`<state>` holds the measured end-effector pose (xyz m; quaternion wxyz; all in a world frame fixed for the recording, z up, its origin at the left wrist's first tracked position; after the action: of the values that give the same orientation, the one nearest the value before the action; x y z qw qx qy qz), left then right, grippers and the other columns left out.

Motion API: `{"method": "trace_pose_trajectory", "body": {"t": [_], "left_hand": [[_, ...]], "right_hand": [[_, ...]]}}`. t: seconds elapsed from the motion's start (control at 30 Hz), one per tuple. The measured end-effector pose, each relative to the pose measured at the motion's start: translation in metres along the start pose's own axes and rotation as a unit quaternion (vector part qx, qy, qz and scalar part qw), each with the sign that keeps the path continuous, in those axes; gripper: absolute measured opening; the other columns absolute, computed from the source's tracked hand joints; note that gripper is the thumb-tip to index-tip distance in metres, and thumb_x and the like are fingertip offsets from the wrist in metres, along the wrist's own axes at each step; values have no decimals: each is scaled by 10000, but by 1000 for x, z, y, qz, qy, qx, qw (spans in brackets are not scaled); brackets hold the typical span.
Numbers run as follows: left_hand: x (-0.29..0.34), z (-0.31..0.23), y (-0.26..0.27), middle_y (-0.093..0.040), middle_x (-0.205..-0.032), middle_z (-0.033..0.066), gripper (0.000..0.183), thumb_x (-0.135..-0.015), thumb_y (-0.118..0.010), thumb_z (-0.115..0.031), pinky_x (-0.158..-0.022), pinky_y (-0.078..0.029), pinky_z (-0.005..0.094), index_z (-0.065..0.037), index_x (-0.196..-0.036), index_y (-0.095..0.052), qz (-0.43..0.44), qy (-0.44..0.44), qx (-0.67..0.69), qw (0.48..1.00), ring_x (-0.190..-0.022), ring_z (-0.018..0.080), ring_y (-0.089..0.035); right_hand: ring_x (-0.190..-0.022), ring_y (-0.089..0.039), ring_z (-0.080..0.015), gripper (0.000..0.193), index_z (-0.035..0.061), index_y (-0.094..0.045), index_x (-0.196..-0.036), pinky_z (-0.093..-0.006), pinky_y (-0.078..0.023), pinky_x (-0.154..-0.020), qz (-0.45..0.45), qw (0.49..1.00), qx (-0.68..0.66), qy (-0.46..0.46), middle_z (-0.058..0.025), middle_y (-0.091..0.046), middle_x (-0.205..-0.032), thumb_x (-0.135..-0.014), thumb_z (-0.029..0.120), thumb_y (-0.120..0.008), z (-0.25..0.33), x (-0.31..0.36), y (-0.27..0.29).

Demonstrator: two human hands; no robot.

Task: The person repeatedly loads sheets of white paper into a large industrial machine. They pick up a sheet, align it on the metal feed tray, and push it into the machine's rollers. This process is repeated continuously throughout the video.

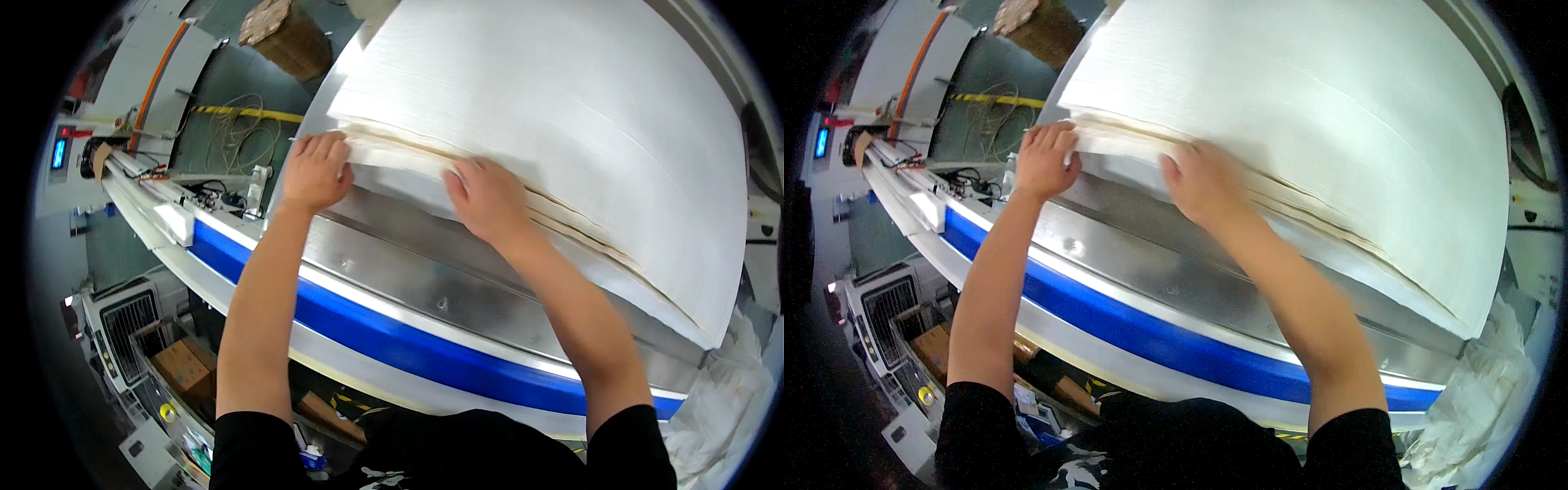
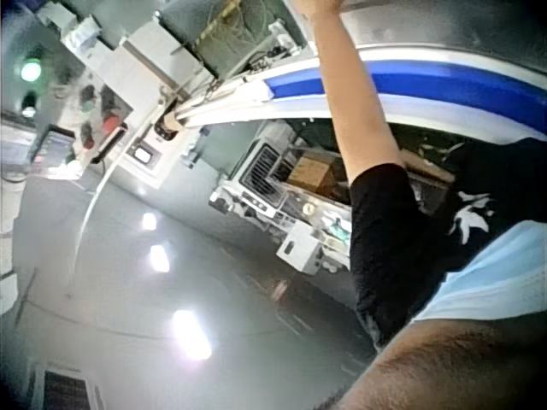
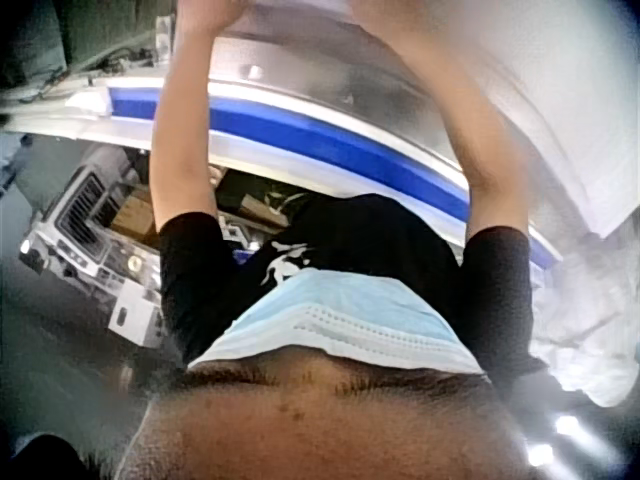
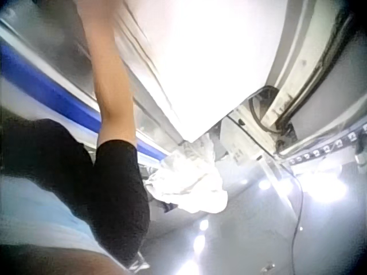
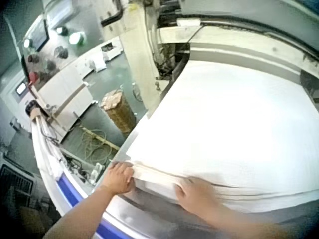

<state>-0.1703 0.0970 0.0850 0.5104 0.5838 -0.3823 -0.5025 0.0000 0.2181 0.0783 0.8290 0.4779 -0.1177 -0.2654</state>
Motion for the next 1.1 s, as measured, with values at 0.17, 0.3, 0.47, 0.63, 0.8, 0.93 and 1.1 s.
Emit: {"method": "trace_pose_trajectory", "body": {"t": [0.17,0.3,0.47,0.63,0.8,0.93,1.1], "left_hand": [[-9,3,5,-515,-1118,93,457,-686,-585,-151,-938,-346,411,-117,-1133,-496,0,71,-24,997,-1007,273,-517],[-11,0,-4,-516,-1106,90,410,-682,-595,-160,-924,-347,423,-129,-1084,-521,24,83,-55,995,-1012,275,-513],[-10,-4,-1,-518,-1099,82,315,-663,-613,-153,-899,-354,425,-119,-973,-561,26,56,-85,994,-1034,278,-496],[-6,-22,1,-530,-1083,83,294,-642,-605,-111,-926,-353,404,-79,-927,-539,73,-77,-102,989,-1012,274,-504],[-9,-12,-8,-560,-1009,82,362,-647,-587,-97,-927,-358,386,-64,-998,-500,172,-40,-116,977,-944,284,-551],[-21,-24,-7,-539,-1066,73,375,-679,-571,-143,-942,-339,373,-86,-1043,-499,235,23,-160,959,-1038,223,-511],[-33,-29,-20,-539,-1156,92,522,-676,-609,-133,-958,-334,383,-139,-1183,-482,351,59,-177,918,-1061,246,-525]], "right_hand": [[-787,-579,-315,204,50,-579,-857,-427,-447,-718,-97,988,104,-59,-120,-607,-857,-838,249,-538,-99,109,75],[-875,-575,-310,187,39,-595,-933,-413,-444,-785,-140,978,138,-71,-125,-606,-951,-824,188,-566,-144,179,125],[-952,-563,-305,238,33,-589,-992,-400,-439,-826,-127,982,107,-92,-135,-590,-1022,-807,183,-589,-151,207,148],[-979,-559,-302,301,31,-581,-1018,-398,-435,-875,-91,994,60,31,-138,-589,-1051,-818,256,-573,-83,148,110],[-1031,-536,-307,355,5,-537,-1088,-400,-417,-910,-44,991,-57,111,-165,-572,-1065,-856,272,-505,-4,68,58],[-997,-549,-307,367,2,-555,-1060,-412,-429,-877,54,997,-36,53,-179,-573,-1037,-891,309,-444,5,22,11],[-840,-605,-290,419,44,-634,-849,-426,-463,-722,129,981,-17,-147,-154,-625,-894,-910,374,-383,-78,63,18]]}}
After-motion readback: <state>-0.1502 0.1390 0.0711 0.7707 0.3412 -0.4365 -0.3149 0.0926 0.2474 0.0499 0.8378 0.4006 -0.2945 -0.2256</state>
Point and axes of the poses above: each hand's wrist, its own x-axis away from the middle knuckle, its own y-axis out of the back of the hand, z = x × y, the point moved 9 cm from there along -x, towards the middle knuckle
